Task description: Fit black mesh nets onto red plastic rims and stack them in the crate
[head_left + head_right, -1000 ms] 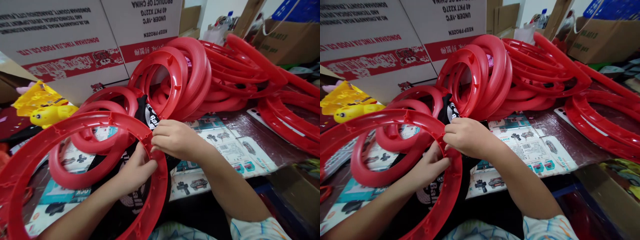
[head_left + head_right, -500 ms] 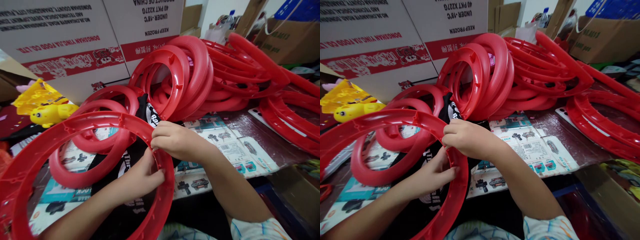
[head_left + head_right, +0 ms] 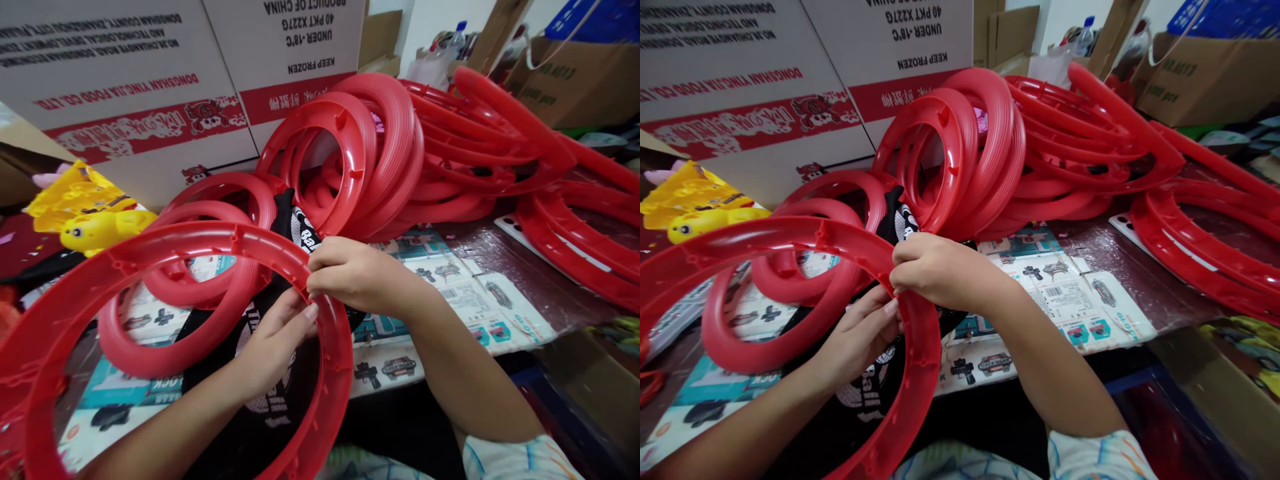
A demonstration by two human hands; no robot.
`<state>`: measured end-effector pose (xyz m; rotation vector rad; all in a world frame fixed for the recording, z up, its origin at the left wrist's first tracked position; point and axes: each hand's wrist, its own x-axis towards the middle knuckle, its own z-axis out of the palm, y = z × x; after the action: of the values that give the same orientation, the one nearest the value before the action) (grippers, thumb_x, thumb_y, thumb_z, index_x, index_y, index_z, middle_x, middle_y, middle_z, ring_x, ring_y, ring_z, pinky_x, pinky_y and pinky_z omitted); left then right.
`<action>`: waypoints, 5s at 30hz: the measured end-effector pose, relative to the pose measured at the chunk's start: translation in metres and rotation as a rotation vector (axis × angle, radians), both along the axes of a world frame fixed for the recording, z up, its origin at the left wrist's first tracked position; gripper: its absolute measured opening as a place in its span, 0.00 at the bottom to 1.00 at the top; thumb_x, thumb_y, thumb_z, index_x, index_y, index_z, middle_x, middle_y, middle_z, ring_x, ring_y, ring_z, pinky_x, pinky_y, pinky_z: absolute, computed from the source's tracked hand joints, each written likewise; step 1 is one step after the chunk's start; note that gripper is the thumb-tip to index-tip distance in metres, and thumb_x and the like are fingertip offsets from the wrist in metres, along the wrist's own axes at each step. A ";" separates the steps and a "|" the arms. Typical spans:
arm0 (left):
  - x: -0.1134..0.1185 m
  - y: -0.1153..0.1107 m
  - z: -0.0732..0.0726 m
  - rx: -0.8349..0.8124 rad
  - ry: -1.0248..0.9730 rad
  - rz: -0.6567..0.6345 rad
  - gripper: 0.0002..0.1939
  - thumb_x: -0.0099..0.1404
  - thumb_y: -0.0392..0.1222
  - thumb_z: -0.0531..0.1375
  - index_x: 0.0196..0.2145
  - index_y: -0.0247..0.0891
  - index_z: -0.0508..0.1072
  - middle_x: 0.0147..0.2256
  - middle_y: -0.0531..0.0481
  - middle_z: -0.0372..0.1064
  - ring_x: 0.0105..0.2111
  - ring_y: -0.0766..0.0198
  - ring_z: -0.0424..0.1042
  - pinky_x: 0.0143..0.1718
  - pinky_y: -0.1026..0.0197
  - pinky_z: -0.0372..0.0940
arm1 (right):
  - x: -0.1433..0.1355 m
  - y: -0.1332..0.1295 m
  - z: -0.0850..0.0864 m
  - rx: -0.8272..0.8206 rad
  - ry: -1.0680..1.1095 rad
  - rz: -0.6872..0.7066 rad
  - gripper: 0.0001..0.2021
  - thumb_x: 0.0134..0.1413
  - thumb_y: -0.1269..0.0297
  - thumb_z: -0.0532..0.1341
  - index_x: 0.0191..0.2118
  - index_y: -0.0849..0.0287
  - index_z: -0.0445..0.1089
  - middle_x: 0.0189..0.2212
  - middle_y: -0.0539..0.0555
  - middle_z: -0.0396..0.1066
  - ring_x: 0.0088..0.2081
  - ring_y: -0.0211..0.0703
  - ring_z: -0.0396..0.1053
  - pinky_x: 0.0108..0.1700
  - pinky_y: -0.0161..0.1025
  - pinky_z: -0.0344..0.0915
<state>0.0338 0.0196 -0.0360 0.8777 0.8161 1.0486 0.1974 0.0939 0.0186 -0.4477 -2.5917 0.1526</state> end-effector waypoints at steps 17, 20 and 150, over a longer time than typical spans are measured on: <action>0.004 0.006 0.005 0.098 0.333 0.037 0.20 0.54 0.31 0.59 0.44 0.38 0.60 0.37 0.53 0.67 0.35 0.66 0.66 0.36 0.63 0.65 | -0.004 -0.006 0.003 0.167 -0.074 -0.081 0.12 0.62 0.75 0.53 0.32 0.64 0.72 0.33 0.57 0.70 0.36 0.40 0.60 0.40 0.37 0.60; 0.004 0.006 0.004 0.100 0.378 -0.019 0.19 0.55 0.30 0.57 0.44 0.38 0.59 0.36 0.54 0.65 0.35 0.67 0.65 0.37 0.63 0.64 | -0.004 -0.007 0.003 0.188 -0.074 -0.063 0.12 0.63 0.75 0.52 0.32 0.64 0.71 0.33 0.57 0.70 0.36 0.40 0.59 0.41 0.37 0.61; -0.007 -0.004 0.007 0.152 0.367 -0.398 0.23 0.60 0.32 0.56 0.51 0.41 0.55 0.37 0.51 0.62 0.36 0.61 0.68 0.35 0.60 0.67 | 0.003 -0.006 0.008 -0.046 -0.027 0.051 0.12 0.60 0.77 0.54 0.34 0.63 0.74 0.33 0.54 0.70 0.36 0.37 0.64 0.38 0.32 0.62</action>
<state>0.0270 0.0157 -0.0292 1.3257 0.8250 0.6113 0.2002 0.0879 0.0270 -0.4035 -2.6314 0.2259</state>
